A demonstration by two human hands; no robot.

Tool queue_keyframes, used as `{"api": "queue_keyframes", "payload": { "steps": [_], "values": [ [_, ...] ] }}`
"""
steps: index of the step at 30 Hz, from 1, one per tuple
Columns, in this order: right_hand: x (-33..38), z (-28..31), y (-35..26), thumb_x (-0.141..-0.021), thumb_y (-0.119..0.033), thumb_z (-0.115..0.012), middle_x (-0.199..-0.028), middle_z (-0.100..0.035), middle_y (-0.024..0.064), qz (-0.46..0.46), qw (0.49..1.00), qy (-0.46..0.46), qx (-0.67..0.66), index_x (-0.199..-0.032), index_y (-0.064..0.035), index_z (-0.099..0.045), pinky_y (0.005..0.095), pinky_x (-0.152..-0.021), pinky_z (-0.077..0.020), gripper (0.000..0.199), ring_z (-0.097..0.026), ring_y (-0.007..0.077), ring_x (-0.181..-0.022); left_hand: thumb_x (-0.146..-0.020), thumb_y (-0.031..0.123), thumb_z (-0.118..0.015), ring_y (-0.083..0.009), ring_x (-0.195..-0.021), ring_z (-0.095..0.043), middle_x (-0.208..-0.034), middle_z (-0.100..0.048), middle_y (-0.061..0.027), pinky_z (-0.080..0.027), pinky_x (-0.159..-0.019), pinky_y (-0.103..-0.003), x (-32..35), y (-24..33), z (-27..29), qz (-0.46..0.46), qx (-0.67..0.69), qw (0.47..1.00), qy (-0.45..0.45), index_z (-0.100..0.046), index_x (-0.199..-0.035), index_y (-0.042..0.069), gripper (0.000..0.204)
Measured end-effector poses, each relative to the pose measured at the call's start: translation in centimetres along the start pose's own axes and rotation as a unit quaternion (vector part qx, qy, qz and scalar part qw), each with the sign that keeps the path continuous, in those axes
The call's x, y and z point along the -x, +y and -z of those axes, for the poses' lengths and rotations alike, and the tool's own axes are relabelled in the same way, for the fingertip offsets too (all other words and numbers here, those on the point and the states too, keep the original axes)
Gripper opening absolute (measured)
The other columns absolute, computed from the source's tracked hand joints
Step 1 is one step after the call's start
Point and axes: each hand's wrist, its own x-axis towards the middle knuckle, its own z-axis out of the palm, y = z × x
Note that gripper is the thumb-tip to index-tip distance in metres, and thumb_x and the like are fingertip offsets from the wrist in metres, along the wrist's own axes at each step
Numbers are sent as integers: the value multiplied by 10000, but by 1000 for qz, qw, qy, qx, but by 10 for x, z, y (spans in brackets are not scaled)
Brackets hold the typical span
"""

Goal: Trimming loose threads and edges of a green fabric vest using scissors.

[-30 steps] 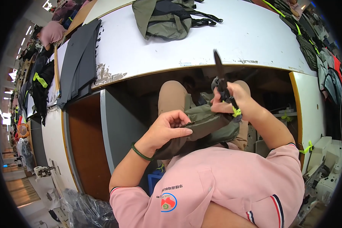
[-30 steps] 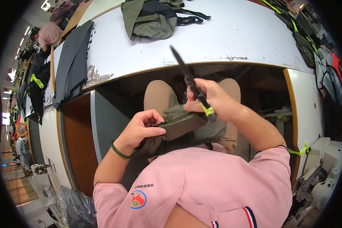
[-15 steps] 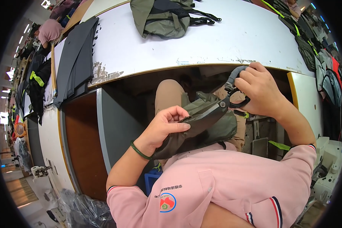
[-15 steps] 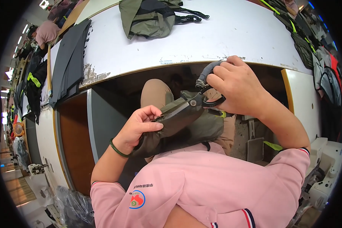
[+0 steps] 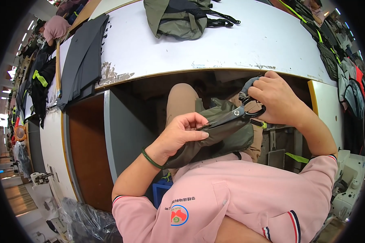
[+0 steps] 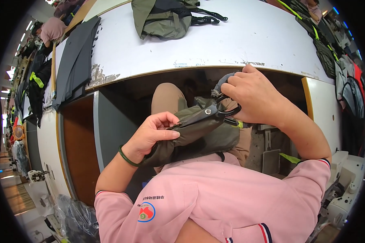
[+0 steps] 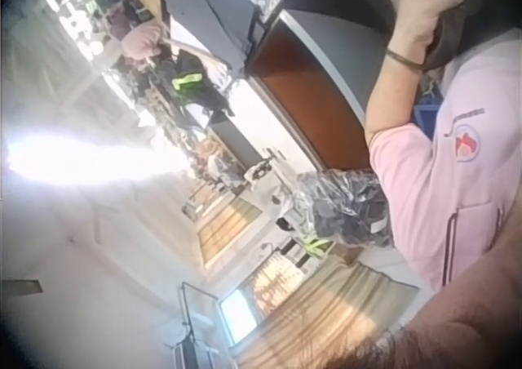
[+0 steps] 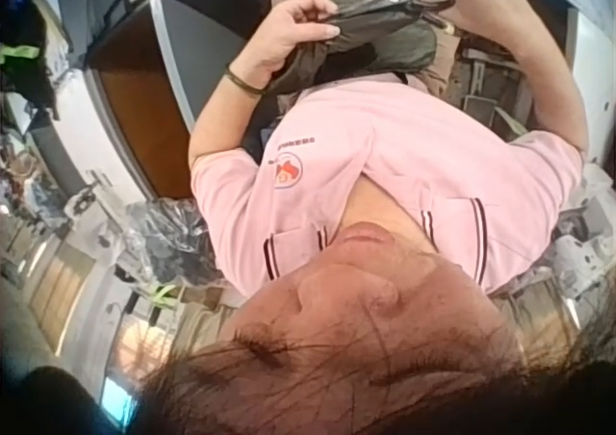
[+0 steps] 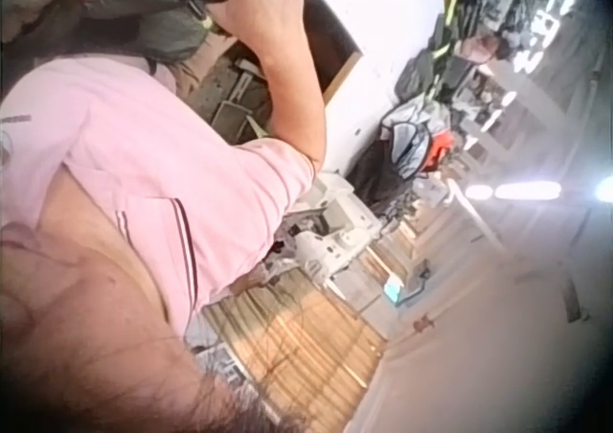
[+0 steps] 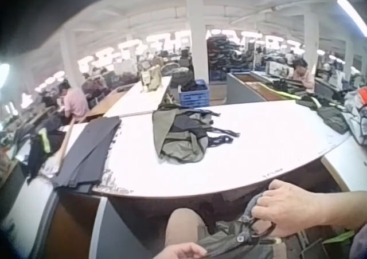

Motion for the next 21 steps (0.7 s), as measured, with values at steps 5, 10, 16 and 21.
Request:
{"api": "queue_keyframes", "payload": {
  "steps": [5,10,16,21],
  "values": [
    [-3,0,-4,-666,-192,-752,-705,-587,67,-17,997,-68,-24,-771,-73,-583,365,-750,-430,233,-602,261,-734,-797,-39,-734,-45,-838,-579,-912,-603,23,-492,-783,-195,0,-1,-1,3,3,1000,-7,-650,-1017,36,247],
    [1,-3,-2,-669,-191,-760,-693,-588,65,-23,996,-82,-28,-769,-79,-591,368,-735,-432,227,-605,263,-732,-788,-58,-729,-46,-840,-579,-912,-600,29,-493,-792,-201,0,-2,0,9,-7,1000,-6,-656,-998,38,242],
    [-1,2,0,-639,-182,-768,-712,-594,67,-39,996,-65,-35,-788,-77,-605,365,-736,-433,245,-610,267,-744,-797,-22,-749,-38,-817,-552,-895,-565,42,-477,-766,-187,1,-4,3,5,-7,1000,-7,-658,-1023,41,251],
    [-6,2,-1,-617,-177,-765,-741,-606,70,-17,994,-93,-55,-795,-71,-609,368,-747,-430,260,-616,269,-757,-794,-43,-735,-48,-842,-600,-924,-634,22,-505,-789,-207,-1,-5,0,12,-9,1000,-11,-669,-1025,35,253]
  ]
}}
